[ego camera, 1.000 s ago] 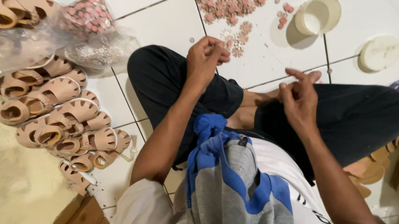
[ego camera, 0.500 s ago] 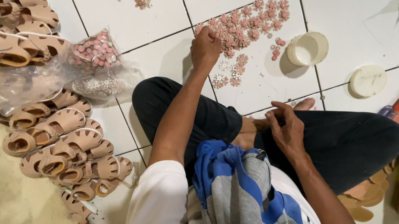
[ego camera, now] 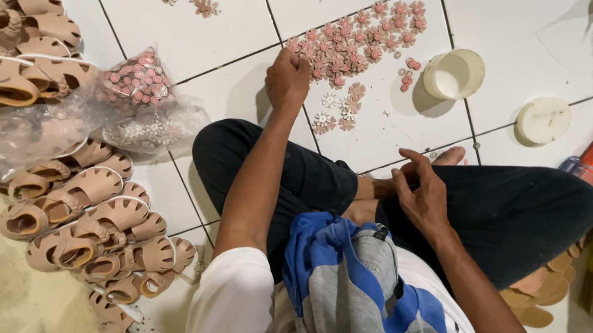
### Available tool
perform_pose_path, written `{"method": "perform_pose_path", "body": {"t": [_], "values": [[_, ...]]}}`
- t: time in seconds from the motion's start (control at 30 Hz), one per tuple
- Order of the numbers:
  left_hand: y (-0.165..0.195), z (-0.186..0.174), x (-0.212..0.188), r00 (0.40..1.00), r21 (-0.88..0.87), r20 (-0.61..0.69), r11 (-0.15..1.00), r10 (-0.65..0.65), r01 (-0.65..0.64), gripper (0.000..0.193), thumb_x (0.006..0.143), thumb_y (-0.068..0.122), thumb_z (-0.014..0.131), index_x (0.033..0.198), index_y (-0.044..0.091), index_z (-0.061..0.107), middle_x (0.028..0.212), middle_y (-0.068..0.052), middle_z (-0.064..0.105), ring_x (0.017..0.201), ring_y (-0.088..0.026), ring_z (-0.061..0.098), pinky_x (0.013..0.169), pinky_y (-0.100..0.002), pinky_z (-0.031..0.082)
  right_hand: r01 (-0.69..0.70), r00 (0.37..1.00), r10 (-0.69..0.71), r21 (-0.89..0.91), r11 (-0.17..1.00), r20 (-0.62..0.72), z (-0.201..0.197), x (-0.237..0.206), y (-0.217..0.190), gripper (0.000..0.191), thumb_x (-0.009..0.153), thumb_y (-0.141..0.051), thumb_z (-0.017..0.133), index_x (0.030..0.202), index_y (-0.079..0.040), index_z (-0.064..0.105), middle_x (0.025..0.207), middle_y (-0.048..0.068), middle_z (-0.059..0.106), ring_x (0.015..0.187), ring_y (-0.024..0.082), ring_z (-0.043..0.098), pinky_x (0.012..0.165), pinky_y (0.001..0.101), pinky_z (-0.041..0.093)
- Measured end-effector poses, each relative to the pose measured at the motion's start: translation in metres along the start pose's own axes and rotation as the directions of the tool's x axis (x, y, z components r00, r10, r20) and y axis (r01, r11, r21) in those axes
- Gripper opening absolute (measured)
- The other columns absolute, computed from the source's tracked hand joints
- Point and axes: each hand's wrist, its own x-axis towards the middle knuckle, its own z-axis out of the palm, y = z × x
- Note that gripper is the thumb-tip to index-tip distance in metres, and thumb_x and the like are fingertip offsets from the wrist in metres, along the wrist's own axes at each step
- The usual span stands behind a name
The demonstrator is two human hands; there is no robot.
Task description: The person sits on the floor and assembles small decorative components by hand. They pick up a base piece and a smaller insert, press them together, and place the finished unit on the floor. This process is repeated multiple times with similar parts.
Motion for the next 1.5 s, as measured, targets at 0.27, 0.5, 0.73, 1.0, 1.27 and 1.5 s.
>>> {"method": "perform_pose_path", "body": {"t": [0.27,0.5,0.73,1.0,1.27,1.5], "values": [[-0.010,-0.009,-0.010,0.997,-0.028,-0.066,0.998,0.047,-0.049,0.014,0.094,0.018,0.063,0.102,0.009,0.055,0.076,-0.011,0.072,0.079,-0.033,0.071,0.076,-0.047,0.054,0.098,0.994,-0.096,0.032,0.995,-0.054,0.002,-0.003,-0.001,0.037,0.098,-0.008,0.068,0.133,-0.006,0.058,0.098,0.015,0.074,0.088,0.025,0.074,0.078,0.0346,0.058],[0.001,0.023,-0.056,0.879,-0.153,0.193,0.899,0.435,-0.411,0.019,0.094,0.007,0.058,0.112,0.006,0.065,0.114,-0.020,0.069,0.090,-0.032,0.073,0.083,-0.044,0.057,-0.036,0.998,0.039,0.061,0.997,-0.041,0.000,-0.010,0.003,0.027,0.101,-0.010,0.067,0.127,-0.004,0.060,0.087,0.014,0.073,0.079,0.024,0.072,0.072,0.0332,0.055],[0.022,0.066,-0.070,0.773,0.283,0.304,0.722,0.556,-0.631,0.023,0.086,-0.002,0.059,0.110,-0.002,0.061,0.117,-0.021,0.059,0.098,-0.038,0.066,0.082,-0.048,0.057,0.079,0.993,-0.080,-0.012,0.997,-0.082,-0.006,-0.009,-0.008,0.035,0.096,-0.010,0.070,0.130,-0.004,0.062,0.091,0.017,0.073,0.082,0.026,0.072,0.076,0.0356,0.056],[0.025,0.054,-0.081,0.781,0.198,0.299,0.765,0.549,-0.613,0.028,0.084,0.004,0.066,0.110,-0.003,0.055,0.121,-0.022,0.055,0.105,-0.040,0.062,0.082,-0.050,0.055,0.065,0.996,-0.062,0.043,0.997,-0.067,-0.011,-0.008,-0.010,0.035,0.097,-0.011,0.070,0.131,-0.006,0.061,0.097,0.013,0.075,0.084,0.023,0.074,0.075,0.0344,0.058],[0.018,0.056,-0.079,0.758,0.214,0.261,0.730,0.597,-0.649,0.024,0.090,0.005,0.060,0.113,-0.001,0.057,0.125,-0.025,0.057,0.106,-0.041,0.063,0.086,-0.053,0.054,0.070,0.993,-0.072,-0.018,0.997,-0.092,-0.012,-0.012,-0.012,0.036,0.096,-0.013,0.071,0.130,-0.006,0.062,0.092,0.013,0.075,0.079,0.024,0.073,0.072,0.0350,0.058],[0.008,0.044,-0.089,0.844,0.082,0.252,0.858,0.474,-0.507,0.017,0.102,0.016,0.061,0.102,-0.001,0.056,0.103,-0.023,0.065,0.091,-0.042,0.066,0.081,-0.053,0.052,0.047,0.997,-0.042,0.064,0.997,-0.069,-0.008,-0.015,-0.002,0.033,0.097,-0.011,0.069,0.129,-0.006,0.062,0.092,0.012,0.075,0.081,0.021,0.074,0.072,0.0328,0.058]]}}
